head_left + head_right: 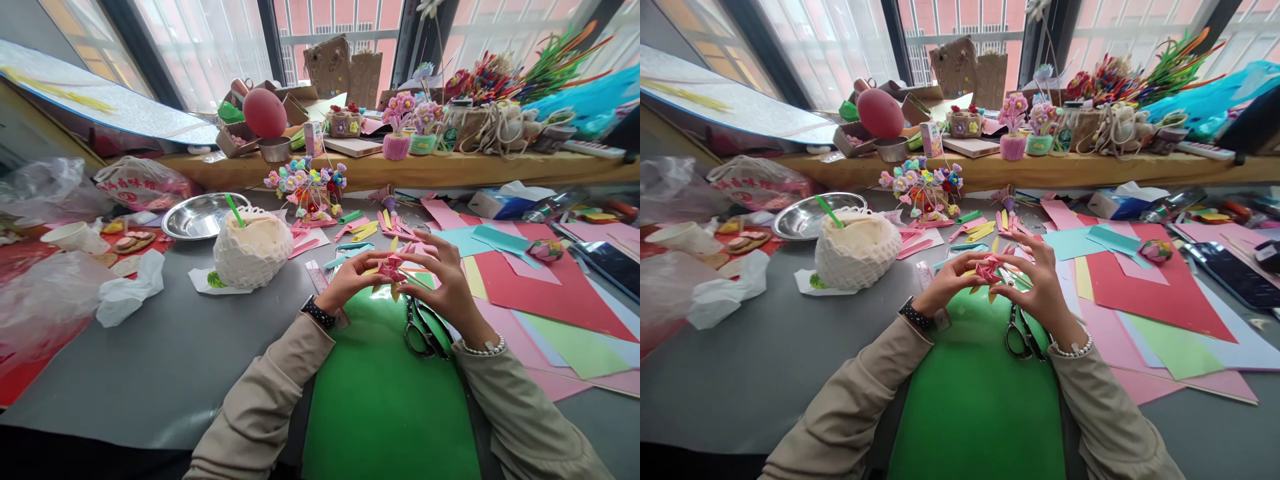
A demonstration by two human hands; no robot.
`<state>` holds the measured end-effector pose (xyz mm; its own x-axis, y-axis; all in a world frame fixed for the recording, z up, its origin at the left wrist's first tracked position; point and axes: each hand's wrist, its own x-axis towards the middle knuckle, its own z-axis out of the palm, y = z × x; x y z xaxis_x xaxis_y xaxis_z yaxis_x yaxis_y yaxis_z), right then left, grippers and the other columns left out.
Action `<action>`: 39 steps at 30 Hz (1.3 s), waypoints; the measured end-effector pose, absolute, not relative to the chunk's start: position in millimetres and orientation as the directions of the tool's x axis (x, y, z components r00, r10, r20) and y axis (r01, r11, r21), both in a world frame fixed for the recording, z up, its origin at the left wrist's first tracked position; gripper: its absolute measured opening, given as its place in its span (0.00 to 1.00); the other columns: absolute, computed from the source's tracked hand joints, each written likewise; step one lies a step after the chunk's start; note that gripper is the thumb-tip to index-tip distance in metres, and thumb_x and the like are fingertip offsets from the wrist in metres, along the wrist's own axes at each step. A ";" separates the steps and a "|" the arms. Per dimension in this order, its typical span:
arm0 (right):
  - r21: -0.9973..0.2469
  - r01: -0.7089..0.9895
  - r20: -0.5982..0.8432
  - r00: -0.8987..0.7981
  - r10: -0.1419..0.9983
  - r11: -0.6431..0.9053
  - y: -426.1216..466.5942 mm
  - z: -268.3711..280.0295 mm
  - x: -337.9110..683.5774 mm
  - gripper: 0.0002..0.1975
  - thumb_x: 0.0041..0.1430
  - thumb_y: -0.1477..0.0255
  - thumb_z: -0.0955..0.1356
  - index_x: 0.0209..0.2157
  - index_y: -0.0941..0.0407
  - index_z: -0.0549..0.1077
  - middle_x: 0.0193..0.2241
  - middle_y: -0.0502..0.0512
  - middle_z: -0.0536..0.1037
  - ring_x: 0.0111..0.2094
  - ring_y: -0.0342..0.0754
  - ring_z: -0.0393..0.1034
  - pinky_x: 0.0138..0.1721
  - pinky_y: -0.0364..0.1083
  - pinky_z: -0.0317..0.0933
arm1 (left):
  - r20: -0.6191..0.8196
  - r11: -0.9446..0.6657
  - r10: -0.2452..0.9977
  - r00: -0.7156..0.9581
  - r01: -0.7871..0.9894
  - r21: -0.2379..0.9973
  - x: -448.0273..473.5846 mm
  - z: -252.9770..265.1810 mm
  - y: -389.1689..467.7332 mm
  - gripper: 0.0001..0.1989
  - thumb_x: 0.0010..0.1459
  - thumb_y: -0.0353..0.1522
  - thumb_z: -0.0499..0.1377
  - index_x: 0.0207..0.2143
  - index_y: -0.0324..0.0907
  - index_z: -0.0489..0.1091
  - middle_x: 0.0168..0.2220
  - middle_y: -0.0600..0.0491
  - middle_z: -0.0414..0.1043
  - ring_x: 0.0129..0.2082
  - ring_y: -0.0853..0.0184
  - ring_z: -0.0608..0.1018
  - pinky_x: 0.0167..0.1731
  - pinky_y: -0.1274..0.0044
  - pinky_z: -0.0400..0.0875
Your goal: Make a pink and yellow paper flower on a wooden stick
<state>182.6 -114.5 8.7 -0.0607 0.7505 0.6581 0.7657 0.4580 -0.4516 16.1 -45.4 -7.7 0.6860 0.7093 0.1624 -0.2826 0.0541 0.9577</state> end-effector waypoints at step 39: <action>-0.406 0.909 0.317 0.048 0.947 0.089 -86.8 -31.4 202.4 0.06 0.51 0.72 0.64 0.24 0.58 0.71 0.25 0.54 0.72 0.28 0.46 0.64 0.29 0.44 0.56 | 0.025 -0.469 0.551 0.834 0.284 0.836 -12.0 2.0 -11.2 0.23 0.49 0.40 0.56 0.47 0.39 0.65 0.48 0.47 0.66 0.46 0.63 0.69 0.44 0.74 0.62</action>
<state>202.4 -86.8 -31.4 0.0483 0.9472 0.3169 0.9094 0.0895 -0.4061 -12.0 -11.2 2.0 0.8344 0.5506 0.0253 0.2843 -0.4693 0.8360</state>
